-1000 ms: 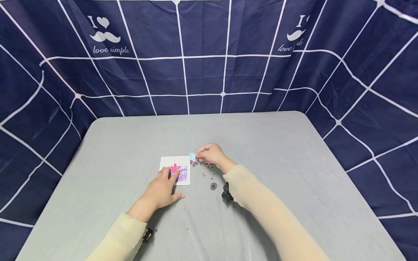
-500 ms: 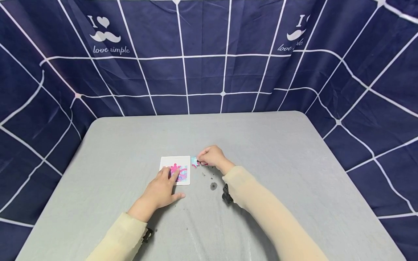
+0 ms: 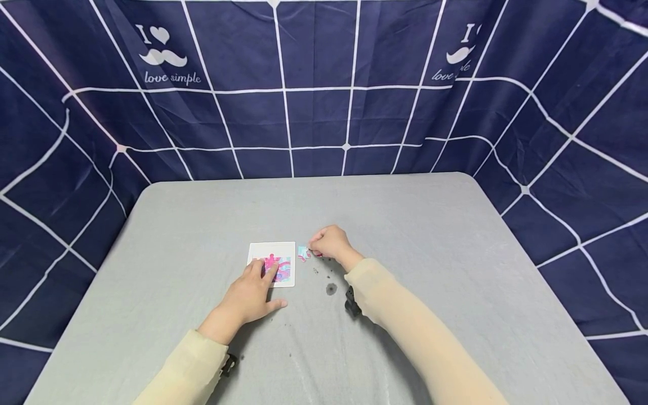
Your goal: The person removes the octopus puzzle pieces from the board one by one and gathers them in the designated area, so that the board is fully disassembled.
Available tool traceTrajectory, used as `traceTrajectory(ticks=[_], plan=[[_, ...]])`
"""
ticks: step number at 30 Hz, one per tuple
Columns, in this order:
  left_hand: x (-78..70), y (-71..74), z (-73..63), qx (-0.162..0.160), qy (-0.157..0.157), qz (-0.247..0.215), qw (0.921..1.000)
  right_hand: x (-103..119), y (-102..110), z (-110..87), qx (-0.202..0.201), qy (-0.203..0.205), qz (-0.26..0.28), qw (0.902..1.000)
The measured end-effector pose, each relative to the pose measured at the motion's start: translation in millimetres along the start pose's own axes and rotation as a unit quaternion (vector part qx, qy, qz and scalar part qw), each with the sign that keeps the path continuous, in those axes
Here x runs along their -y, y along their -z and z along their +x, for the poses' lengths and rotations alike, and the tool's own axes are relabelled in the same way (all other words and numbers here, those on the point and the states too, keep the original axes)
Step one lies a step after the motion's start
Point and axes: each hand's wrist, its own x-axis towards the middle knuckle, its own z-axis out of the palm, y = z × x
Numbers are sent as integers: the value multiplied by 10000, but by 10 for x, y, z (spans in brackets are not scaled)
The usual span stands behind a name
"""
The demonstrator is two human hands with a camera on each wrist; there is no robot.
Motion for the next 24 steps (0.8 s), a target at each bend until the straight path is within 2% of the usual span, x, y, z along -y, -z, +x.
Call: traceTrajectory(ticks=[24], plan=[[-21,9,14,125,162,-259,9995,-7,-6,-43,60,47,775,9970]])
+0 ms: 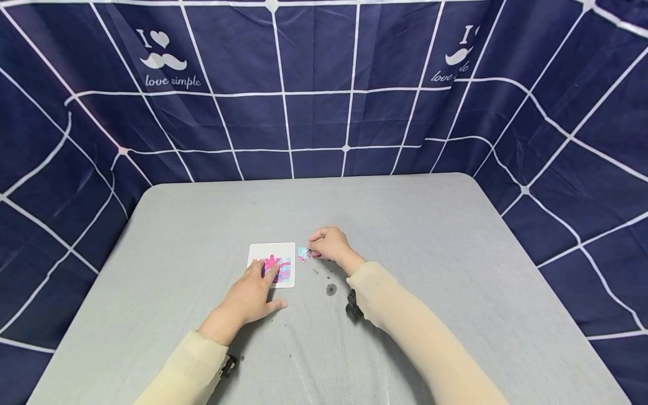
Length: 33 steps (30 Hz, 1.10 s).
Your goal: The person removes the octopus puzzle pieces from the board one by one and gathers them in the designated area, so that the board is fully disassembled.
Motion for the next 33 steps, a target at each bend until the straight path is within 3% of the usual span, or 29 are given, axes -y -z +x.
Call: traceTrajectory(ticks=[18,33], plan=[[31,10,-28,-258,-487,27,9985,31,-104,-91,414,509,-244,9975],[77,-23,-39,-335,-594,-108,9976,87,-197,-83,1051,1138,-685,9856]])
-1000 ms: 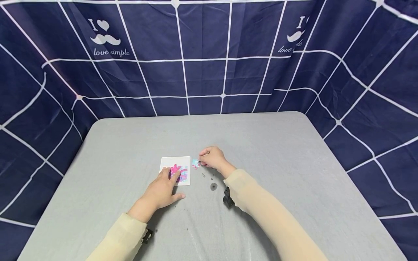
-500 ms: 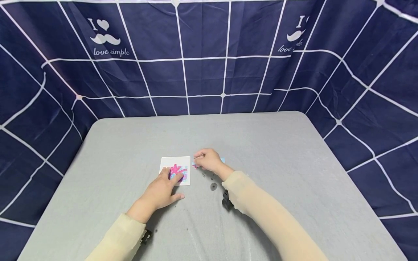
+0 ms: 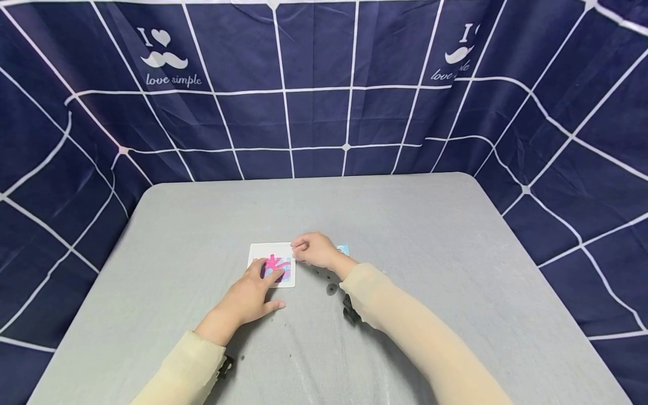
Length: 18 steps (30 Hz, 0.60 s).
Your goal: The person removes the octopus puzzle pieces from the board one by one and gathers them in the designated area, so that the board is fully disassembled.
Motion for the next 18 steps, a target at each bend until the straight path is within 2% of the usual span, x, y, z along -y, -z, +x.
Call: traceTrajectory(ticks=[6,11,18], plan=[[9,14,11,77,-67,93,9999,48,2,34,318,80,-440,9985],[8,27,21,91,-99,54,9999,92,37,86,620,325,-1001,9925],[21,19,29,-54,-287,77,9995,126,87,161,1116,329,-1077,9873]])
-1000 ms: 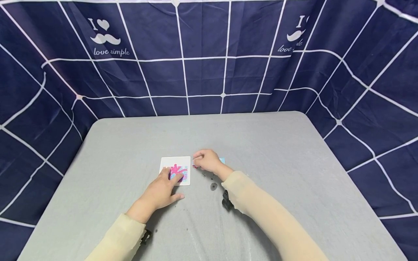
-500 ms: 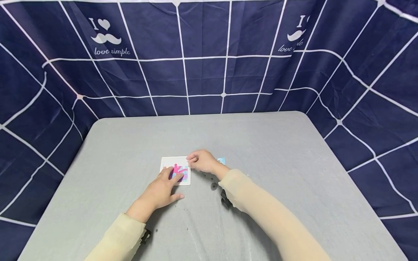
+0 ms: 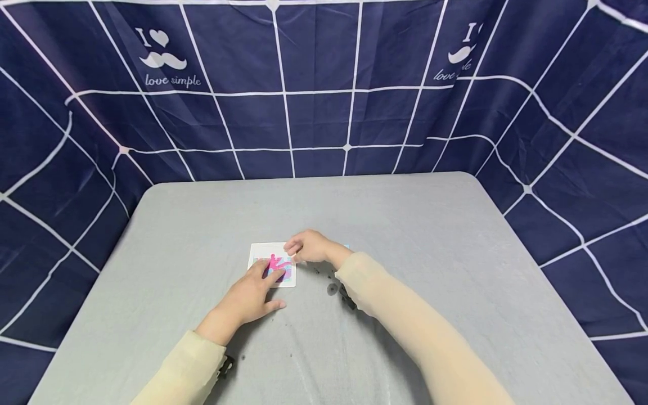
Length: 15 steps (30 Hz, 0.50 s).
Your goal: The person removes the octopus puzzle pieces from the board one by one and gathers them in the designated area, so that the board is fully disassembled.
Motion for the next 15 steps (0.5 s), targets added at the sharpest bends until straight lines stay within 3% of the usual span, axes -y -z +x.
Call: traceTrajectory(ticks=[15], plan=[[-2,4,0,-192,-380,209,9989,50,-10,66,307,-37,-163,9994]])
